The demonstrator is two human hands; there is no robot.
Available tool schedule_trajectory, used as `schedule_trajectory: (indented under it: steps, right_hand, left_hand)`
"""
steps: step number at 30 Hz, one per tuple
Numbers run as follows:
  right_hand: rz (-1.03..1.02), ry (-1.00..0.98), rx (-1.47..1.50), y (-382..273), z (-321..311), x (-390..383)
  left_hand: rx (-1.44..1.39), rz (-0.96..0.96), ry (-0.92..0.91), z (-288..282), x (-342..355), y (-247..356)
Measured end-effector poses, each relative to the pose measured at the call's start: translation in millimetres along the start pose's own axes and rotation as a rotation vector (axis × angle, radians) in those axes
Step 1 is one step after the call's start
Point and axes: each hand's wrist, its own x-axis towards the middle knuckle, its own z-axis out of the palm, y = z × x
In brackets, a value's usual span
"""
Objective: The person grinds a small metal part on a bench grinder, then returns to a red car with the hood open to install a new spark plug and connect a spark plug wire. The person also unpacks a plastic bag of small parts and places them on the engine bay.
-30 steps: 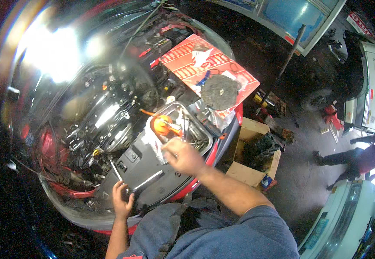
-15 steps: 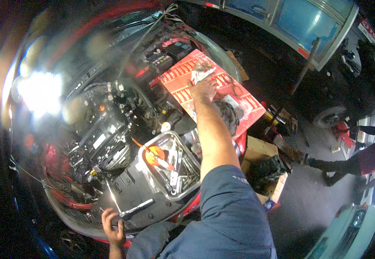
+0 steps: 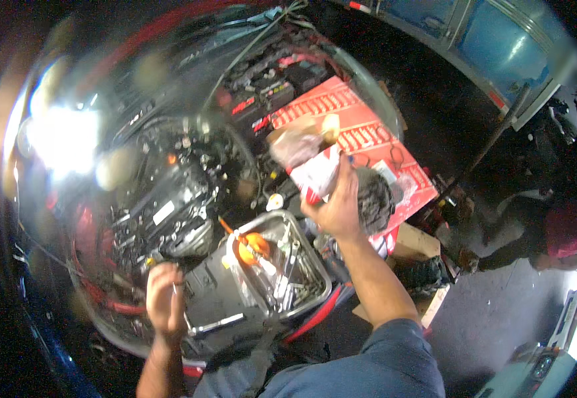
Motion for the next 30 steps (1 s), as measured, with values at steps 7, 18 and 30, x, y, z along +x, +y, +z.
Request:
schedule_trajectory:
  steps: [7, 18, 30]
  right_hand:
    - [0.021, -0.347, 0.127, -94, -81, -110]
    - [0.142, -0.281, 0.062, -71, -95, -164]
    - [0.212, -0.645, -0.483, -21, -67, -95]
  left_hand:
    - [0.034, 0.002, -0.297, 70, 51, 61]
    - [-0.635, -0.487, -0.183, 2, -60, 44]
    - [-0.655, -0.663, -0.035, -28, -177, 30]
